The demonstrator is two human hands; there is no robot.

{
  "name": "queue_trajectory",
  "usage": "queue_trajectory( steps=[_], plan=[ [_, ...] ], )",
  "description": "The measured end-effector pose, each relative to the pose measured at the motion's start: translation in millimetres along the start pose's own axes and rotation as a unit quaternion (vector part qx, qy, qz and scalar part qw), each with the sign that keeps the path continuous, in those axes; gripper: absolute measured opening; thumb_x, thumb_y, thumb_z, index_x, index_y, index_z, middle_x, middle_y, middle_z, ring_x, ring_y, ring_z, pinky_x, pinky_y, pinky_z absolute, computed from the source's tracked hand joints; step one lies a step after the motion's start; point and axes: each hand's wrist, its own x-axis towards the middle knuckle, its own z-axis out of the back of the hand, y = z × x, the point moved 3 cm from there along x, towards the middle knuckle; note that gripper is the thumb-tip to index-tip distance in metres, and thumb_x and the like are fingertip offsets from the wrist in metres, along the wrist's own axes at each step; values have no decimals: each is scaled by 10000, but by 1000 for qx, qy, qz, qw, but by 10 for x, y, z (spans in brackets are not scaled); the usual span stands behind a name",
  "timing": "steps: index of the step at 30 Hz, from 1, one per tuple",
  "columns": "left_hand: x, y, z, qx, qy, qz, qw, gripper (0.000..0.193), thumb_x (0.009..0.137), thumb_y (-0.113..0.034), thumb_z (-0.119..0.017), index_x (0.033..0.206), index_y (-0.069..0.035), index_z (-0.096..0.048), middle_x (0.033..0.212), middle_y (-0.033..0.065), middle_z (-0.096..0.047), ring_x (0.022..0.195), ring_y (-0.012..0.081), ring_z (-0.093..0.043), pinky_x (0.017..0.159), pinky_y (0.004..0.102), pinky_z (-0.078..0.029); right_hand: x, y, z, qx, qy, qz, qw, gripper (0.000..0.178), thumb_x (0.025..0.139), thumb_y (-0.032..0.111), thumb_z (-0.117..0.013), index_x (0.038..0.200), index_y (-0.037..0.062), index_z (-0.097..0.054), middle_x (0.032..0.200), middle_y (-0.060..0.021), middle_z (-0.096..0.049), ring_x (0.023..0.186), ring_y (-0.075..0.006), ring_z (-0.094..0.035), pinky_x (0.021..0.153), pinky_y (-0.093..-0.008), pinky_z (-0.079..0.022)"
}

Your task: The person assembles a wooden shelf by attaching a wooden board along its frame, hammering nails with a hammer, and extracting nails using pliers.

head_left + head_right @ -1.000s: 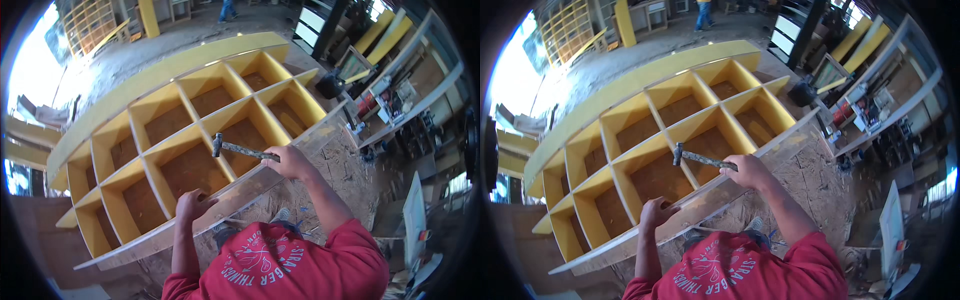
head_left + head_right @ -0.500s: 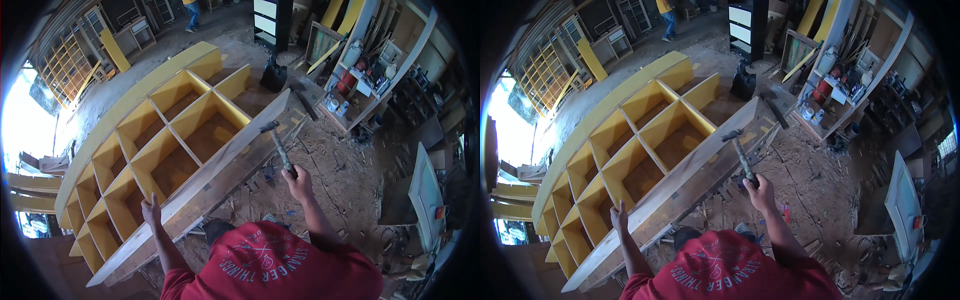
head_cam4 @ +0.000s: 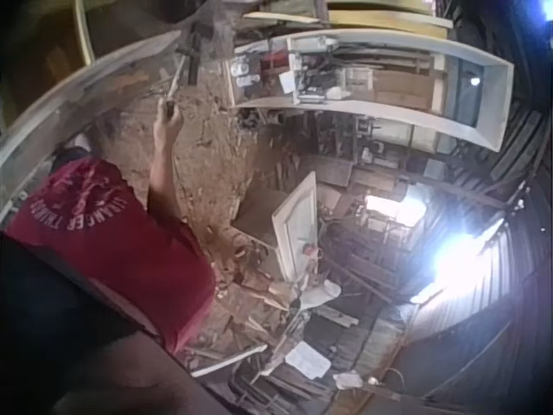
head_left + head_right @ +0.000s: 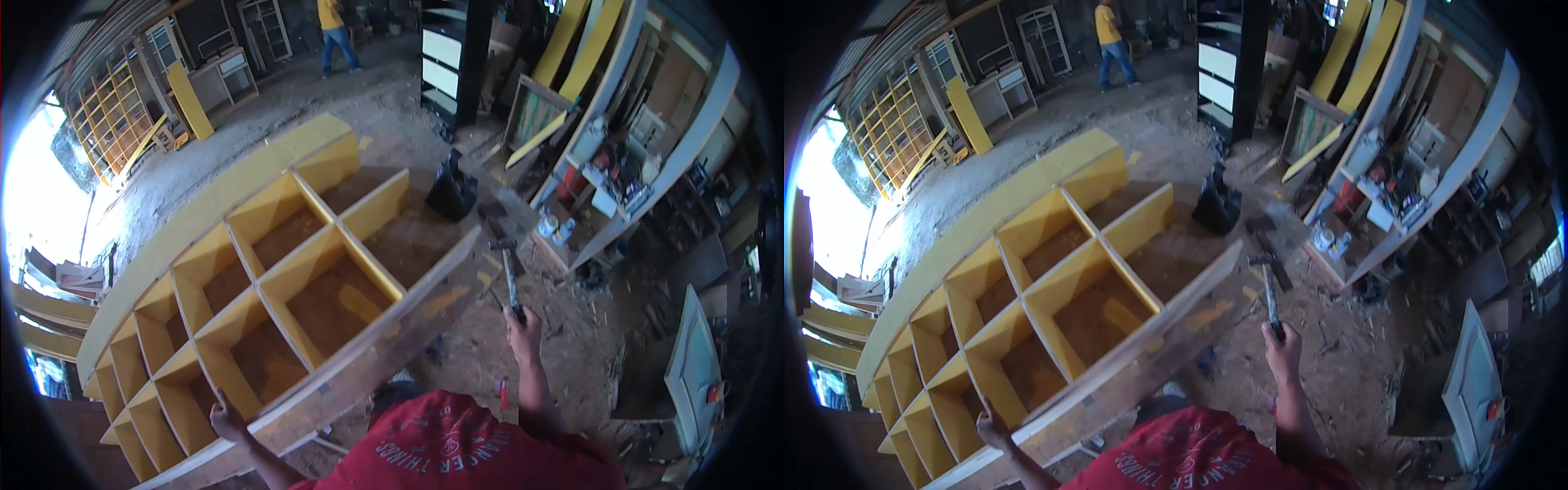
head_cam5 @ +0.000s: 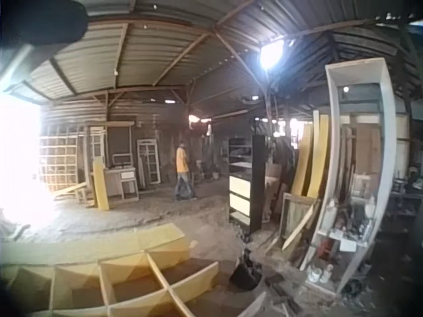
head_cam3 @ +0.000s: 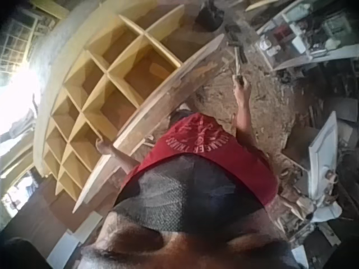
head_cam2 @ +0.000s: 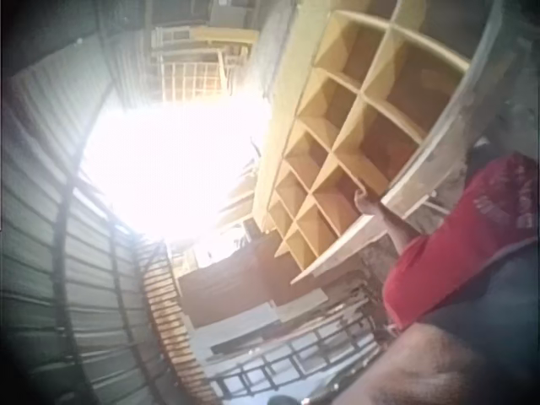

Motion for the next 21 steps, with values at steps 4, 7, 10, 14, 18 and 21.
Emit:
queue_trajectory(
  steps=[4,7,10,14,18,21],
  plan=[
    [-14,-19,-16,13,-4,22,1000,841,937,-772,-567,612,3,-589,623,188,-635,583,345,-603,613,544,-454,849,259,108,-207,-13,127,970,383,995,295,-733,758,24,-602,577,-17,-549,490,-126,-528,482,-340,-409],
    [-59,26,-24,9,-14,32,999,838,957,-761,-547,658,19,-621,649,187,-643,614,351,-607,635,546,-454,1415,762,-63,-316,1,198,928,369,960,312,-751,794,-4,-658,612,-78,-606,560,-195,-581,579,-383,-454],
    [-196,6,-68,-19,-49,33,998,680,999,-625,-617,807,24,-683,770,181,-698,702,334,-646,702,506,-499,2070,1118,-316,-370,48,235,898,341,907,336,-792,997,8,-762,788,-166,-725,733,-313,-717,690,-408,-532],
    [-714,-440,-60,-96,-166,-57,980,398,1031,-375,-680,1090,18,-707,1072,169,-727,991,327,-681,886,429,-532,3002,1158,-860,-400,203,272,852,336,838,319,-835,1064,73,-797,960,-153,-777,889,-328,-750,788,-409,-560],
    [-1660,-1328,-6,-183,-113,-40,976,250,1028,-220,-686,1112,15,-706,1094,144,-721,1005,262,-665,896,382,-522,3461,701,-1233,-400,316,278,814,348,803,303,-831,1086,103,-797,1026,-149,-775,984,-350,-742,877,-445,-574],
    [-2378,-1674,-165,-168,-52,-16,984,165,1014,-136,-685,1013,26,-714,950,101,-705,876,215,-654,789,348,-538,3723,251,-1335,-365,407,290,786,315,824,201,-823,1104,62,-784,1029,-172,-775,965,-333,-754,883,-429,-576]
  ],
)
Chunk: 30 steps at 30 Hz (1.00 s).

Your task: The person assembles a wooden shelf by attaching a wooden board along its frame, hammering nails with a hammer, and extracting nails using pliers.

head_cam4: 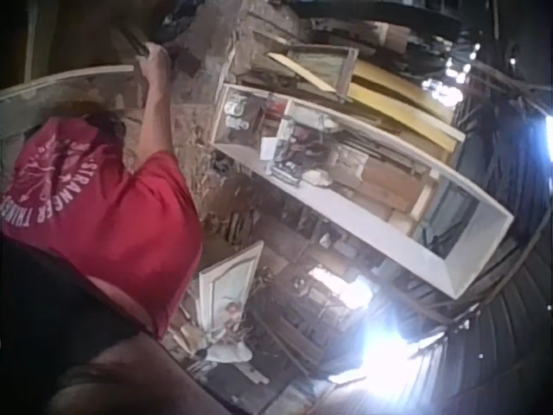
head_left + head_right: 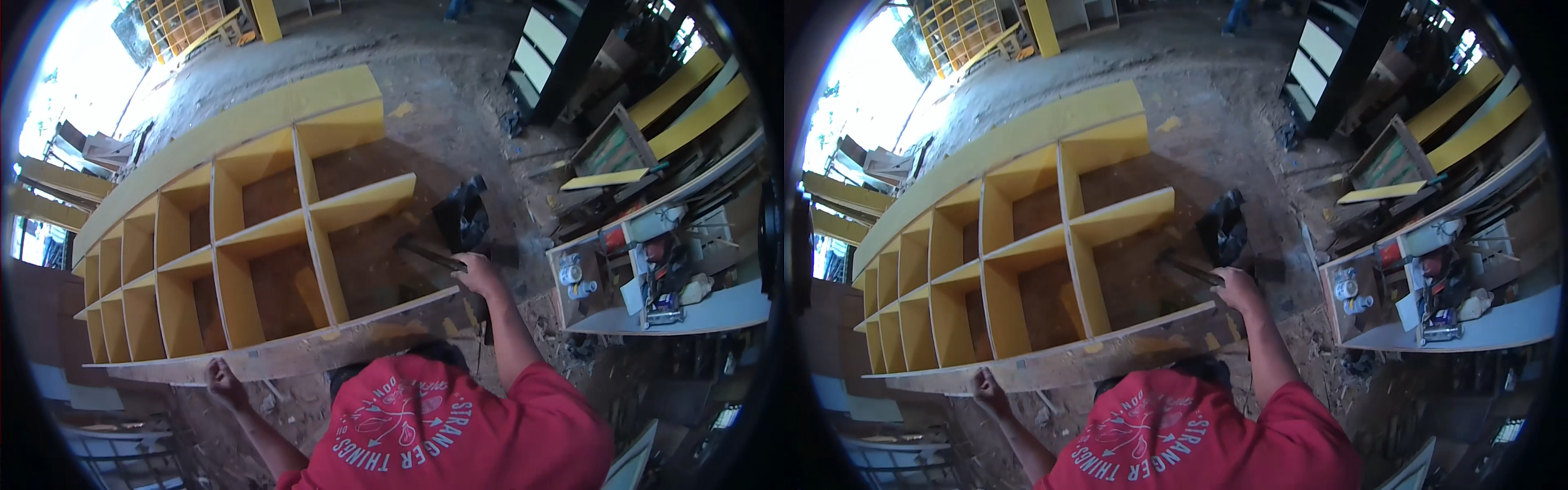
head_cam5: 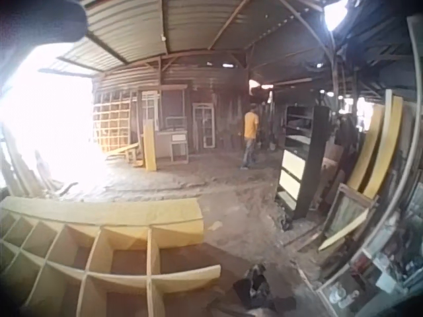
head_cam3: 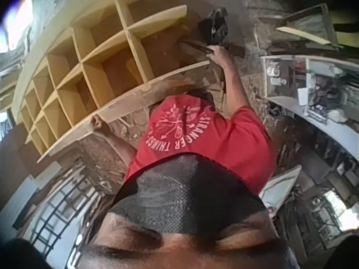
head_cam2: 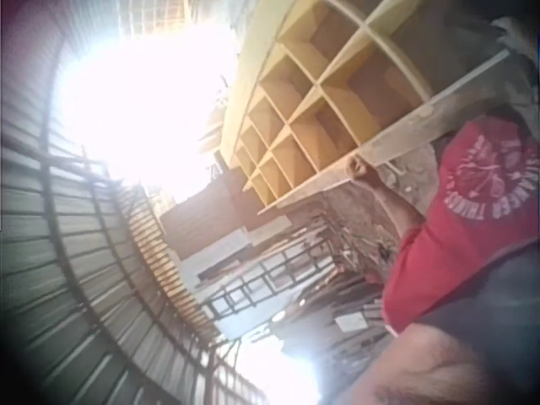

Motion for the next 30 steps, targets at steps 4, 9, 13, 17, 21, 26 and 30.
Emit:
queue_trajectory(
  steps=[4,9,13,17,21,26,30],
  plan=[
    [-704,-444,112,45,39,-16,998,160,1011,-126,-694,962,25,-714,890,73,-702,795,157,-640,722,314,-532,22,-106,311,128,200,-53,970,238,882,137,-776,1095,29,-777,977,-142,-786,903,-250,-763,832,-369,-580],
    [-1101,-919,129,11,53,57,997,182,1011,-137,-703,907,12,-707,764,5,-670,683,80,-585,640,272,-493,458,4,1033,299,-33,67,951,135,967,140,-708,998,23,-768,887,-66,-760,839,-160,-713,770,-293,-548],
    [-1241,-1255,19,18,37,41,998,194,1005,-139,-708,898,23,-703,748,16,-673,680,85,-594,628,280,-490,1051,-448,710,42,61,4,997,229,980,217,-652,1083,48,-767,1110,-211,-753,1042,-347,-731,895,-419,-560],
    [-1403,-1512,-77,19,70,41,997,206,981,-144,-729,881,36,-702,735,68,-686,655,130,-620,628,307,-502,1283,-990,32,-136,133,-99,977,340,909,281,-687,1171,75,-751,1212,-226,-729,1147,-403,-696,1000,-477,-550],
    [-1623,-1538,43,25,79,56,995,177,946,-127,-732,872,33,-717,742,136,-699,670,205,-691,649,341,-534,1110,-644,89,-111,79,-73,988,449,918,256,-659,1334,89,-655,1369,-207,-659,1265,-392,-632,1065,-466,-526],
    [-1956,-1238,65,49,75,58,994,164,933,-125,-736,868,25,-727,707,132,-692,655,198,-686,644,351,-535,1341,-998,-337,-89,121,27,988,507,943,286,-630,1416,107,-600,1438,-200,-610,1369,-357,-560,1161,-429,-455],
    [-1985,-1236,41,11,95,86,992,171,938,-125,-736,874,33,-727,724,121,-703,648,177,-671,640,346,-532,1398,-1333,-393,-107,91,-26,990,460,1025,355,-523,1417,127,-601,1448,-166,-611,1372,-352,-555,1120,-442,-469]
  ],
)
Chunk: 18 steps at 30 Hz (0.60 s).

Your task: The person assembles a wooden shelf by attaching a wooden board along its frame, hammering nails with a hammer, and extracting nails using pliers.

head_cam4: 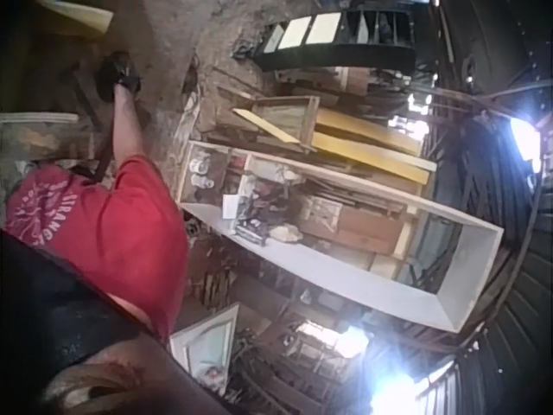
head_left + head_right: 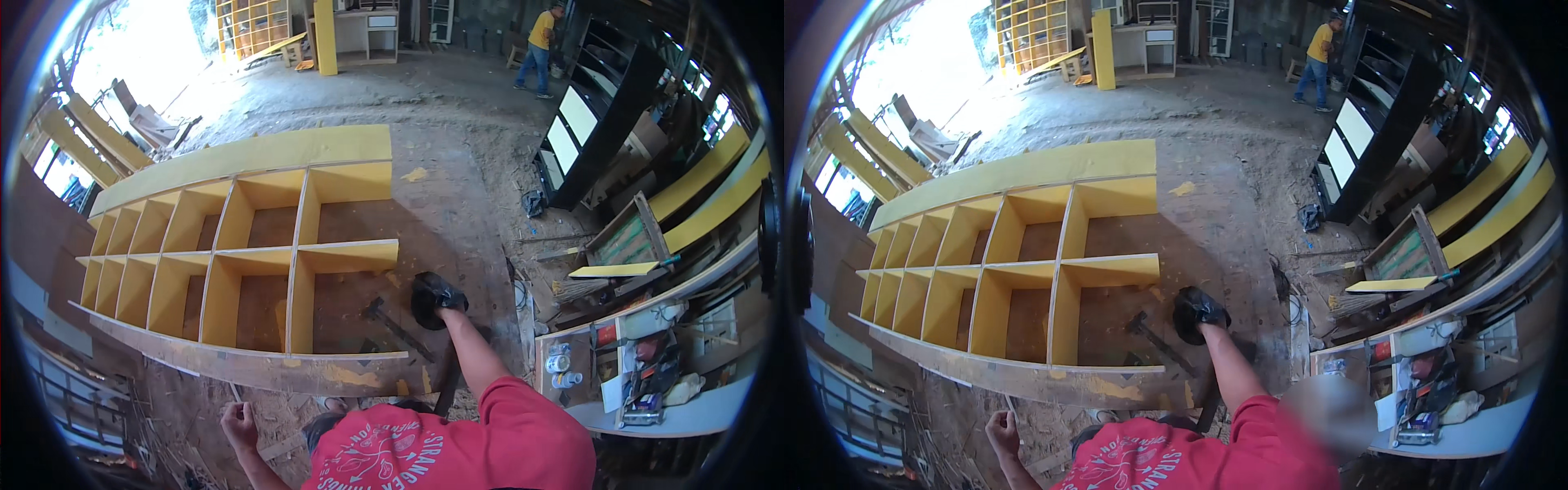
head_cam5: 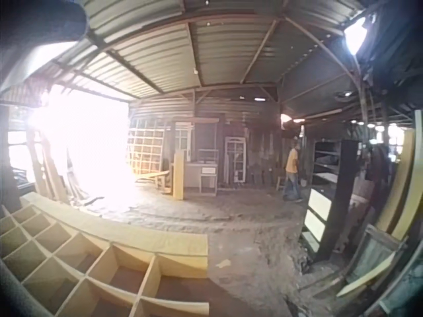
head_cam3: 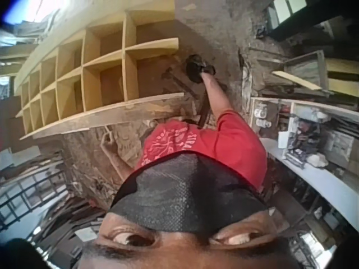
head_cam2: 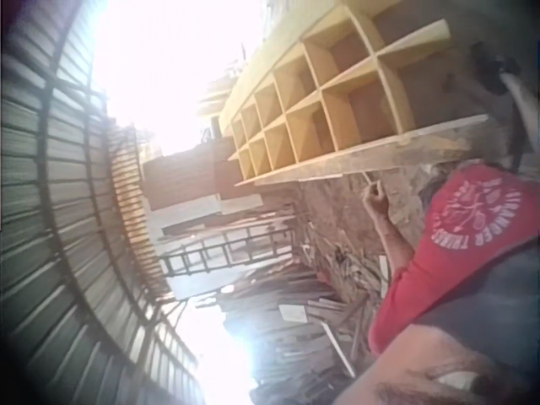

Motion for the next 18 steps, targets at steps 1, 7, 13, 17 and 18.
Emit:
queue_trajectory(
  steps=[1,7,13,17,18],
  plan=[
    [-50,96,29,7,-1,12,1000,175,940,-125,-737,874,36,-726,732,119,-708,648,172,-668,640,343,-532,-104,112,34,-19,-24,16,999,460,1026,358,-518,1418,130,-602,1451,-163,-610,1375,-348,-554,1124,-440,-467],
    [-193,275,202,25,9,26,999,166,942,-119,-725,896,41,-729,739,130,-709,660,172,-664,657,344,-536,-353,366,-133,-72,-131,93,984,458,1027,352,-500,1426,152,-603,1472,-156,-596,1389,-334,-549,1152,-433,-447],
    [-259,154,440,35,-40,20,998,190,914,-173,-746,936,15,-751,808,175,-738,728,267,-727,708,365,-557,-153,414,-232,-80,-152,239,956,427,1004,280,-510,1360,104,-666,1428,-200,-625,1388,-339,-552,1186,-443,-438],
    [-196,224,628,23,-33,73,997,220,917,-214,-749,948,3,-767,833,186,-753,759,282,-749,705,378,-571,-197,314,-256,-130,-97,212,964,421,977,244,-556,1354,95,-667,1416,-217,-624,1360,-363,-563,1158,-453,-456],
    [-176,234,688,21,-24,82,996,223,921,-217,-748,956,2,-770,844,188,-759,773,282,-757,711,380,-578,-203,296,-269,-143,-87,203,965,420,970,235,-567,1353,93,-668,1413,-221,-624,1353,-369,-566,1151,-455,-461]
  ],
)
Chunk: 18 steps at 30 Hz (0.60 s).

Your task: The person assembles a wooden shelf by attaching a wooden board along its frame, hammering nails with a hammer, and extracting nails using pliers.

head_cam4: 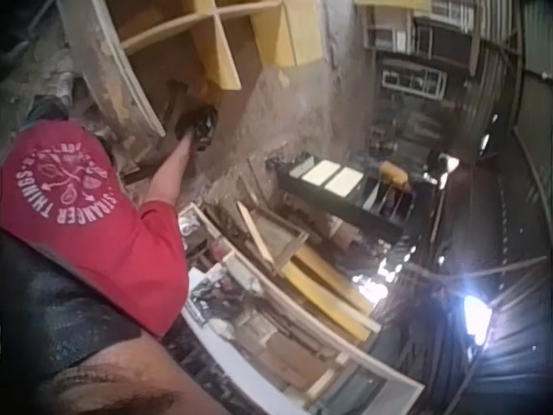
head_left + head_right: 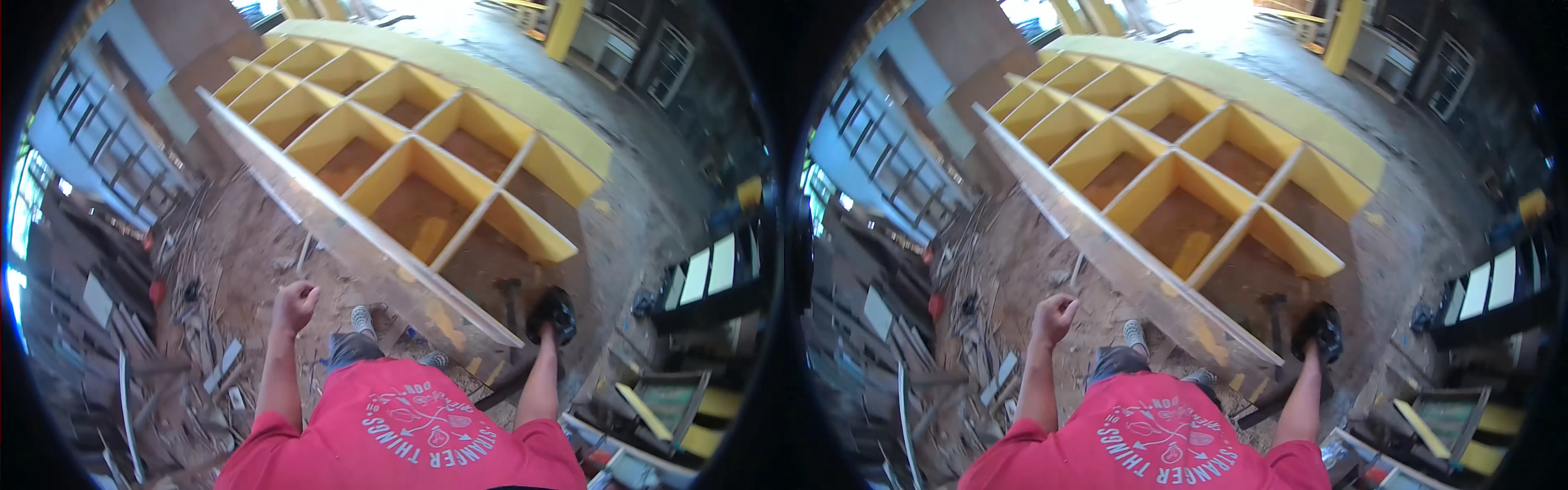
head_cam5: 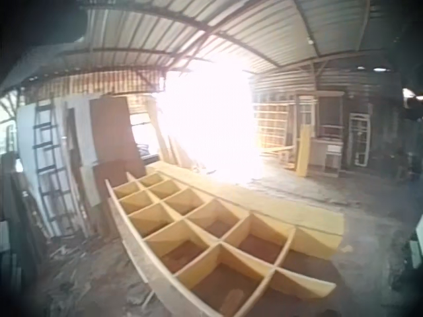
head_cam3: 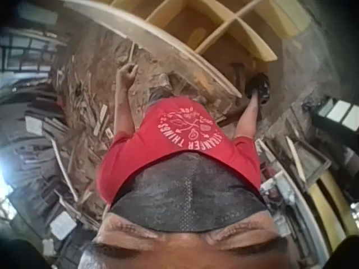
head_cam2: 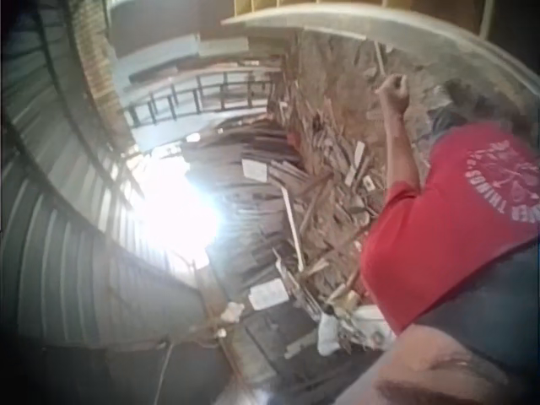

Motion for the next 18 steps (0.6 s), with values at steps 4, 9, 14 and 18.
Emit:
queue_trajectory(
  steps=[4,9,14,18],
  plan=[
    [117,414,103,-32,-7,23,999,229,928,-221,-745,973,1,-776,878,189,-772,814,280,-774,730,372,-591,-11,90,-49,-29,44,-20,998,424,943,199,-613,1347,84,-668,1402,-237,-624,1325,-394,-578,1124,-464,-479],
    [546,822,150,-53,34,-2,998,226,929,-222,-742,983,-6,-779,899,193,-775,834,293,-779,749,376,-604,-380,-116,14,-70,98,-110,987,438,909,154,-671,1339,73,-669,1387,-258,-623,1290,-425,-592,1089,-476,-501],
    [723,1399,199,-51,60,-1,997,229,918,-222,-742,978,-4,-779,887,195,-770,808,299,-771,734,384,-598,-346,60,204,157,-42,-261,952,351,857,186,-724,1156,4,-746,1171,-262,-733,1172,-417,-673,1009,-478,-512],
    [866,1323,206,-67,60,-23,996,222,941,-191,-749,983,26,-757,816,136,-764,770,177,-741,738,320,-574,-395,726,389,406,13,-379,831,457,998,350,-657,1310,18,-698,1302,-209,-717,1209,-340,-678,1049,-388,-478]
  ],
)
